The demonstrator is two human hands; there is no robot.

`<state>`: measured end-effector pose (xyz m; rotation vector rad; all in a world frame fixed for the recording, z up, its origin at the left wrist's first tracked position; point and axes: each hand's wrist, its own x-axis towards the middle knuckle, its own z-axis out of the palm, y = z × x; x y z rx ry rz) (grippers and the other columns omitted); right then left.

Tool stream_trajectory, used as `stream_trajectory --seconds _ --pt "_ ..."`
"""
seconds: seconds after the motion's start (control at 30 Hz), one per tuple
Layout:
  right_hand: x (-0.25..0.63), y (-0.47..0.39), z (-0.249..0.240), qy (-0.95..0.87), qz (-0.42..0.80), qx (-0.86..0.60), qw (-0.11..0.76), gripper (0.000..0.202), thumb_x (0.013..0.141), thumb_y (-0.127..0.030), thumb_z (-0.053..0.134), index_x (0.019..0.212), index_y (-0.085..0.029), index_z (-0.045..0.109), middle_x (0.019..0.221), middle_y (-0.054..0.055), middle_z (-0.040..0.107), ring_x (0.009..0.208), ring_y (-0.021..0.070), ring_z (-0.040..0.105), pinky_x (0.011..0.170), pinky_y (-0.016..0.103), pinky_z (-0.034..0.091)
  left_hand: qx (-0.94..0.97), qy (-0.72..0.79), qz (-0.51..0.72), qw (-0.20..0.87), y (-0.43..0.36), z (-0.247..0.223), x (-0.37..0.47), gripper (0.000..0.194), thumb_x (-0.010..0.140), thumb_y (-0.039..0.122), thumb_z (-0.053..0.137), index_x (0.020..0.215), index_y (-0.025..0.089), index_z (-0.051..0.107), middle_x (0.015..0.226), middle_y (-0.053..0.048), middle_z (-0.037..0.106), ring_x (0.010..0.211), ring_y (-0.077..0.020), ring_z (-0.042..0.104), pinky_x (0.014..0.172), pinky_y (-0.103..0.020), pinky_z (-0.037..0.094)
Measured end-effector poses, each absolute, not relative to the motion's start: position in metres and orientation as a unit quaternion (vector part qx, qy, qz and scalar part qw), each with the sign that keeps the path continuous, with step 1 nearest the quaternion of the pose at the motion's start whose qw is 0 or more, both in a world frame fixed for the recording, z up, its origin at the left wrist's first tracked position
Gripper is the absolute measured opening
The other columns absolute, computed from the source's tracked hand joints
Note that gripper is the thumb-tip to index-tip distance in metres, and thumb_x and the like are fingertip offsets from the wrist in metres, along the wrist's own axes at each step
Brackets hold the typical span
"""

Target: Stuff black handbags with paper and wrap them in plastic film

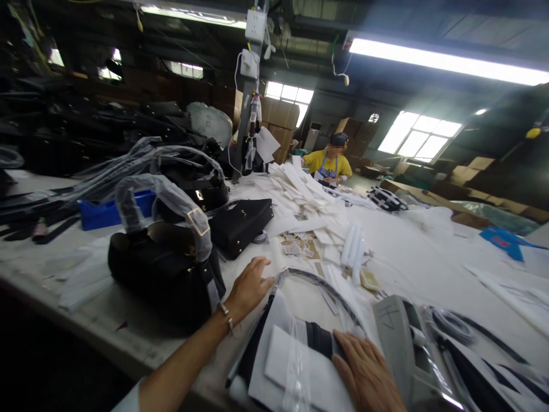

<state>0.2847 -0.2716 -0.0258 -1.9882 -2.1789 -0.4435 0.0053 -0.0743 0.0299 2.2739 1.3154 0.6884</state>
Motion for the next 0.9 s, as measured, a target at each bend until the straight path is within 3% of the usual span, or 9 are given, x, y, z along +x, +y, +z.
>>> stream_trajectory --seconds 0.13,0.23,0.33,0.57,0.9 --pt "0.289 -0.27 -0.028 -0.747 -0.227 -0.619 0.09 0.042 0.097 -0.052 0.045 0.125 -0.026 0.061 0.115 0.001 0.073 0.102 0.0234 0.069 0.093 0.041 0.045 0.806 0.527 0.204 0.178 -0.005 0.03 0.049 0.055 0.09 0.019 0.058 0.142 0.014 0.04 0.153 -0.017 0.034 0.124 -0.025 0.056 0.103 -0.036 0.047" --pt "0.291 -0.269 -0.027 -0.758 -0.262 -0.591 0.089 0.043 0.095 -0.053 0.049 0.127 -0.025 0.058 0.113 0.0 0.074 0.099 0.0217 0.069 0.091 0.039 0.044 0.804 0.55 0.166 0.157 0.033 0.027 0.065 0.045 0.094 0.026 0.059 0.136 0.017 0.047 0.143 -0.014 0.047 0.118 -0.0264 0.058 0.096 -0.045 0.051" --pt "0.29 -0.27 -0.026 -0.756 -0.264 -0.591 0.097 0.043 0.096 -0.052 0.048 0.127 -0.024 0.057 0.112 0.001 0.074 0.1 0.0218 0.068 0.093 0.039 0.041 0.806 0.563 0.132 0.129 0.05 0.023 0.072 0.038 0.094 0.035 0.06 0.127 0.018 0.055 0.128 -0.01 0.056 0.109 -0.0239 0.06 0.091 -0.045 0.054" --pt "0.279 -0.272 -0.027 -0.732 -0.224 -0.629 0.137 0.041 0.098 -0.05 0.043 0.127 -0.025 0.057 0.116 0.002 0.072 0.105 0.0242 0.066 0.099 0.043 0.036 0.814 0.576 0.034 0.072 0.042 0.037 0.084 0.036 0.094 0.036 0.06 0.123 0.015 0.057 0.122 -0.01 0.06 0.104 -0.0225 0.062 0.087 -0.043 0.055" --pt "0.267 -0.278 -0.018 -0.704 -0.149 -0.676 0.158 0.037 0.098 -0.044 0.045 0.126 -0.024 0.059 0.12 0.005 0.07 0.113 0.0257 0.062 0.108 0.047 0.03 0.911 0.402 -0.055 0.074 0.023 0.06 0.084 0.031 0.094 0.034 0.06 0.122 0.019 0.059 0.125 -0.009 0.06 0.113 -0.0235 0.059 0.096 -0.046 0.05"
